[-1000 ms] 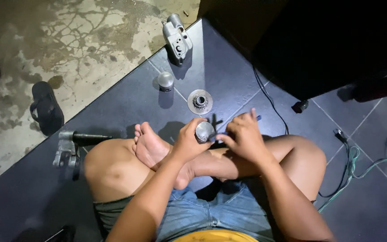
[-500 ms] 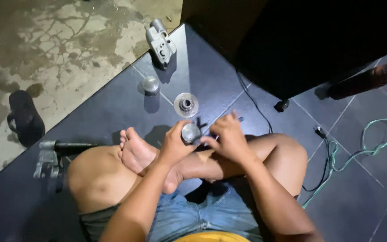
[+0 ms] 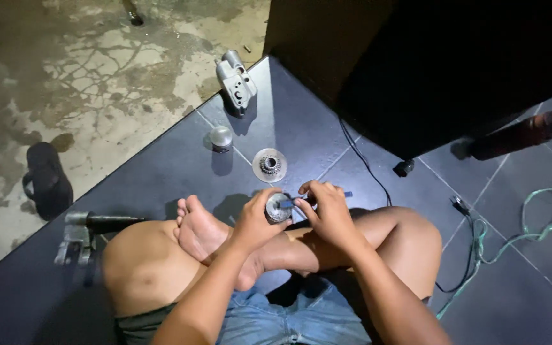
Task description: The person sits cross-legged on the floor and scrubs a cylindrical metal part with a small brush. They rotate the part to clean different sides and occasionally pause to inspect the surface. Other metal parts and tools are visible nearby on the floor.
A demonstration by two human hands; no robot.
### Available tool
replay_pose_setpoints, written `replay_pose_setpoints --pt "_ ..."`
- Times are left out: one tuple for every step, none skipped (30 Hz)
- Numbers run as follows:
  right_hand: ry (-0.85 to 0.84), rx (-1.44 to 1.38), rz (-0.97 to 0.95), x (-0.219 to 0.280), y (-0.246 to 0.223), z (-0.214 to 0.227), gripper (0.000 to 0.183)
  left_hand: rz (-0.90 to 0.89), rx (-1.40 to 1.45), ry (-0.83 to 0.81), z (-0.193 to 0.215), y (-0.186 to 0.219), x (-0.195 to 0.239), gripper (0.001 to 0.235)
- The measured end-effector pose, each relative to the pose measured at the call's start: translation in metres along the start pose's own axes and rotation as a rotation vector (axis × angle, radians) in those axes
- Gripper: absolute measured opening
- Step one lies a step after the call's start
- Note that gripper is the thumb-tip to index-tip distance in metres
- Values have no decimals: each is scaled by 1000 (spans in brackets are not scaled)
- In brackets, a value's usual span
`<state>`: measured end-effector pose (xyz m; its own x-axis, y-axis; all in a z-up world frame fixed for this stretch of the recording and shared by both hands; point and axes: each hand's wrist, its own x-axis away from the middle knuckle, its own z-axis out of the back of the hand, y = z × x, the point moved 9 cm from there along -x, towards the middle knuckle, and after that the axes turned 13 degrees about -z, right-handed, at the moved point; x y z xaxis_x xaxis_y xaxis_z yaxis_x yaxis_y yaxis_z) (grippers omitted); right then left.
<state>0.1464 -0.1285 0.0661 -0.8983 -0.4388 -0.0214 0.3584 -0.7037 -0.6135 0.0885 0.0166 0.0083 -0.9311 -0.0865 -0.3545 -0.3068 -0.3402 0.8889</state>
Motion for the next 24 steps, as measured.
replay_pose_setpoints --pt "-4 -1 7 2 -3 -4 27 2 -4 7 1 0 0 67" --pt "8 -47 -34 3 -2 -6 23 -34 -10 8 2 2 -1 69" --pt "21 -90 -79 5 0 -7 19 -69 -12 6 1 5 -1 72" --pt "17 -89 -75 5 6 -14 19 -67 -14 12 0 2 0 72" --pt "10 -175 -145 5 19 -22 18 -31 -33 -18 -3 -3 2 76" --pt "2 -261 -216 5 32 -30 17 5 -52 -47 -6 -9 4 80" --pt "1 -263 -217 5 33 -32 17 7 -53 -48 -6 -8 5 80" --pt "-2 -358 -272 4 39 -33 20 24 49 -61 -8 -8 6 81" --pt "-5 -451 -324 2 45 -35 22 39 151 -72 -11 -7 7 82" --pt "-6 -450 -322 2 51 -39 22 39 151 -70 -12 -11 10 82" --pt "-22 -486 -375 2 61 -45 22 -3 189 -74 -15 -11 11 82" --pt "-39 -522 -428 3 71 -51 23 -45 227 -78 -17 -11 13 82" --pt "-37 -521 -421 4 73 -51 23 -51 224 -75 -15 -11 11 82" --pt "-38 -456 -353 3 70 -50 23 -98 205 -105 -15 -6 10 80" --pt "-44 -391 -285 4 66 -51 24 -141 184 -132 -15 -2 10 78" --pt "-46 -391 -278 1 55 -46 24 -143 180 -126 -12 0 7 78" --pt "-53 -250 -248 2 42 -42 27 -171 143 -143 -11 5 8 78" --pt "-60 -109 -216 3 29 -38 29 -199 107 -160 -11 10 8 78" --pt "-62 -111 -215 4 28 -39 29 -197 105 -159 -10 13 7 78" --pt "-84 -10 -258 5 32 -43 30 -213 136 -178 -10 19 7 82" --pt "-103 91 -300 6 35 -45 32 -233 167 -198 -11 25 5 87" --pt "-102 90 -298 8 38 -43 32 -234 165 -197 -11 26 4 87" --pt "-85 94 -244 10 36 -40 33 -172 155 -184 -10 22 3 86" --pt "-67 97 -191 13 34 -37 33 -111 145 -170 -9 17 3 85"
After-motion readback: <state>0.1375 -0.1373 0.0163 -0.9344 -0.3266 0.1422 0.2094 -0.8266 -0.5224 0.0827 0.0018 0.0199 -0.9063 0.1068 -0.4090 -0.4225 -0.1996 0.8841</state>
